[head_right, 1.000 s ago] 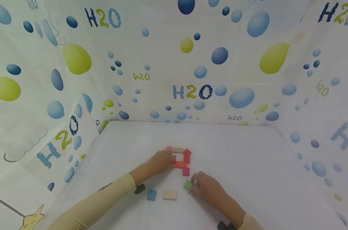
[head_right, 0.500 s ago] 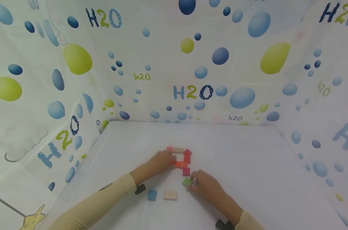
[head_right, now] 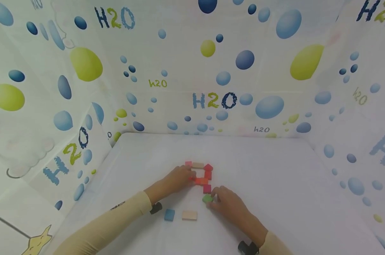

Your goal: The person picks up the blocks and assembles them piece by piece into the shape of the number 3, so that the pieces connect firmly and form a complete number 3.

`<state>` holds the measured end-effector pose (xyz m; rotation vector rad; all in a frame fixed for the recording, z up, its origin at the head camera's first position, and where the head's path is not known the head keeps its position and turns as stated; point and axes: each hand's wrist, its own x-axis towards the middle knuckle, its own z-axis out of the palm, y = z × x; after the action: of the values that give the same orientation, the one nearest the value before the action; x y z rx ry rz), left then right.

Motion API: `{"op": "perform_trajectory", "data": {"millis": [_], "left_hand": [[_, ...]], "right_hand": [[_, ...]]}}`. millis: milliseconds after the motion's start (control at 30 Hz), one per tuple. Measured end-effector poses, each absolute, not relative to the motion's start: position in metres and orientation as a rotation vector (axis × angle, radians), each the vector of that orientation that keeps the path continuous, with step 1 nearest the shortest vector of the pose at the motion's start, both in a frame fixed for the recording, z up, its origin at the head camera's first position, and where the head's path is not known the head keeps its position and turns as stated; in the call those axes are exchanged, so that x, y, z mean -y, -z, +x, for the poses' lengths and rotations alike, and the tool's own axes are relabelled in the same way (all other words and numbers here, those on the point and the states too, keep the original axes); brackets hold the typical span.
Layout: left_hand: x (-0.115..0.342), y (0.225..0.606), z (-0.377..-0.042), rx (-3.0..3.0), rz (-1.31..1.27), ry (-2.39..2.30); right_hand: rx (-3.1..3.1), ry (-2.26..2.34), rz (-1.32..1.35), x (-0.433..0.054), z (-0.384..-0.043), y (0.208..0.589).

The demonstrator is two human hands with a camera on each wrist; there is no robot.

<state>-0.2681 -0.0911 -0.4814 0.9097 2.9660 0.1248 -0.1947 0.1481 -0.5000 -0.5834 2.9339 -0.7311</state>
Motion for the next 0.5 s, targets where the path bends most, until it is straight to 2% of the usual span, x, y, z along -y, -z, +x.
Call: {"op": "perform_trajectory", "data": {"millis": [500], "left_hand": [[0.0907,0.4796,-0.2671,-2.964,0.916,-0.124]], "right_hand": [[-2.953,0.741,-0.594,-0.1478,-0.1961,0.5008]]}}
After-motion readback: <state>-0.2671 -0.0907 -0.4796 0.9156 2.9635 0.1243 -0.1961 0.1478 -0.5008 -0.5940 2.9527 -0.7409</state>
